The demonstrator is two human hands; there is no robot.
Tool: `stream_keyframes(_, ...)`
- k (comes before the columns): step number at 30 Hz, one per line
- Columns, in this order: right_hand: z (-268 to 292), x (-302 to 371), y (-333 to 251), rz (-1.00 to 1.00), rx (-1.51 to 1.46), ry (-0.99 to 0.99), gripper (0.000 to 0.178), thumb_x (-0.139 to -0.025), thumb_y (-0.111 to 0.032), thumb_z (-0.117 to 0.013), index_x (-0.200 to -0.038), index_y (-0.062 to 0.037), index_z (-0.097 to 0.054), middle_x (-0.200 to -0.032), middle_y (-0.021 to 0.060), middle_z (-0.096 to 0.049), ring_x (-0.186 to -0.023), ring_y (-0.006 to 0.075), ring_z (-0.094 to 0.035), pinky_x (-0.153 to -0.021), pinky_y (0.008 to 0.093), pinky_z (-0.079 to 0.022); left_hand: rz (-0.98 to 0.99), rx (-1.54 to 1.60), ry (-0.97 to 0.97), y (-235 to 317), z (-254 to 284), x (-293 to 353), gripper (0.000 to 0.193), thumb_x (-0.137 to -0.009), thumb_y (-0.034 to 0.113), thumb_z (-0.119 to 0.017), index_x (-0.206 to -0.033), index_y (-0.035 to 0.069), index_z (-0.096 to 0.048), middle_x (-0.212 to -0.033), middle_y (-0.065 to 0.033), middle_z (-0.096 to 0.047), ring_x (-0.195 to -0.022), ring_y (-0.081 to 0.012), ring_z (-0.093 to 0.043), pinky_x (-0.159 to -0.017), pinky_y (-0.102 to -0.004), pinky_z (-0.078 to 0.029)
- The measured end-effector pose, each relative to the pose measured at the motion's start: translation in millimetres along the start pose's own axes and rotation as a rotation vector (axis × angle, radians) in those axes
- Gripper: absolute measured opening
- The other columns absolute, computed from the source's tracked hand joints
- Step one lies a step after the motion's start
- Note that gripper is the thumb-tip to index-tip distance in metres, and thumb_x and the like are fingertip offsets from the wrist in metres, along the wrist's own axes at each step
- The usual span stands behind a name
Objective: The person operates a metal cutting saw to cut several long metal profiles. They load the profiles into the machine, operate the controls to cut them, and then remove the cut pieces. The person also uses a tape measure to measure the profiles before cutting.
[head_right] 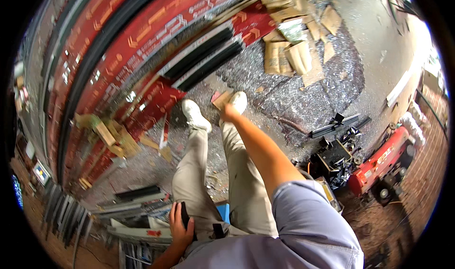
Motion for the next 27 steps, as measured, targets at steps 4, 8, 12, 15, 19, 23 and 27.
stream_keyframes(4, 36, 211, -16, -0.224, 0.047, -0.012, 0.03, -0.08, -0.027, -0.059, -0.099, -0.0063, -0.07, -0.099, 0.0195, -0.07, -0.093, 0.0366, -0.068, -0.083, 0.0456, -0.054, -0.143, -0.113, 0.063, -4, 25, 12, 0.065, -0.088, 0.034, -0.06, -0.141, -0.001, -0.045, -0.147, -0.0266, -0.038, -0.13, -0.0448, -0.039, -0.111, -0.0498, -0.029)
stream_keyframes(8, 6, 380, 45, -0.4, -0.159, 0.145, 0.037, -0.086, -0.032, -0.057, -0.105, -0.0026, -0.069, -0.088, 0.0203, -0.071, -0.084, 0.0367, -0.068, -0.081, 0.0457, -0.054, -0.386, -0.245, -0.016, -20, 68, -23, 0.055, -0.09, 0.037, -0.059, -0.133, 0.002, -0.055, -0.14, -0.0257, -0.048, -0.131, -0.0408, -0.043, -0.111, -0.0472, -0.032)
stream_keyframes(12, 4, 550, 61, -0.521, -0.686, 0.773, 0.037, -0.087, -0.018, -0.059, -0.117, 0.0025, -0.064, -0.099, 0.0166, -0.071, -0.085, 0.0241, -0.07, -0.078, 0.0355, -0.055, -0.432, -0.527, -0.366, 28, 109, -72, 0.047, -0.092, 0.042, -0.053, -0.128, 0.012, -0.062, -0.121, -0.0206, -0.064, -0.115, -0.0357, -0.06, -0.099, -0.0432, -0.046)
stream_keyframes(15, 3, 670, 9, -0.446, -1.16, 1.364, 0.031, -0.089, -0.021, -0.06, -0.109, 0.0013, -0.067, -0.097, 0.0155, -0.071, -0.086, 0.0209, -0.069, -0.079, 0.0356, -0.054, -0.698, -0.916, -0.553, 82, 130, -120, 0.051, -0.092, 0.046, -0.05, -0.128, 0.012, -0.061, -0.123, -0.0191, -0.064, -0.116, -0.0363, -0.059, -0.098, -0.0446, -0.047)
stream_keyframes(19, -61, 811, -91, -0.46, -1.253, 1.869, 0.029, -0.091, -0.023, -0.061, -0.105, 0.0019, -0.065, -0.091, 0.0119, -0.069, -0.084, 0.0197, -0.067, -0.078, 0.0349, -0.053, -0.855, -1.115, -0.414, 184, 154, -143, 0.048, -0.091, 0.044, -0.051, -0.122, 0.011, -0.065, -0.117, -0.0188, -0.067, -0.111, -0.0348, -0.063, -0.096, -0.0441, -0.049)
stream_keyframes(23, -161, 898, -153, -0.93, -0.967, 2.018, 0.03, -0.092, -0.024, -0.061, -0.11, -0.0018, -0.068, -0.097, 0.0146, -0.072, -0.09, 0.0237, -0.068, -0.082, 0.0354, -0.052, -0.941, -1.096, -0.263, 251, 142, -134, 0.044, -0.09, 0.037, -0.055, -0.115, 0.004, -0.067, -0.107, -0.0204, -0.07, -0.102, -0.0338, -0.067, -0.089, -0.0418, -0.052)
stream_keyframes(27, -330, 965, -164, -1.392, -0.838, 2.202, 0.022, -0.09, -0.02, -0.061, -0.101, -0.003, -0.069, -0.091, 0.017, -0.071, -0.085, 0.0333, -0.068, -0.075, 0.04, -0.053, -1.01, -0.846, -0.413, 264, 64, -53, 0.034, -0.092, 0.024, -0.06, -0.106, -0.007, -0.066, -0.089, -0.0168, -0.071, -0.085, -0.0223, -0.067, -0.077, -0.0342, -0.052)
Point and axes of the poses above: each hand's wrist, its own x-axis away from the middle knuckle, its own z-axis out of the back of the hand, y = z × x, the point moved 2 cm from there along -x, towards the middle knuckle
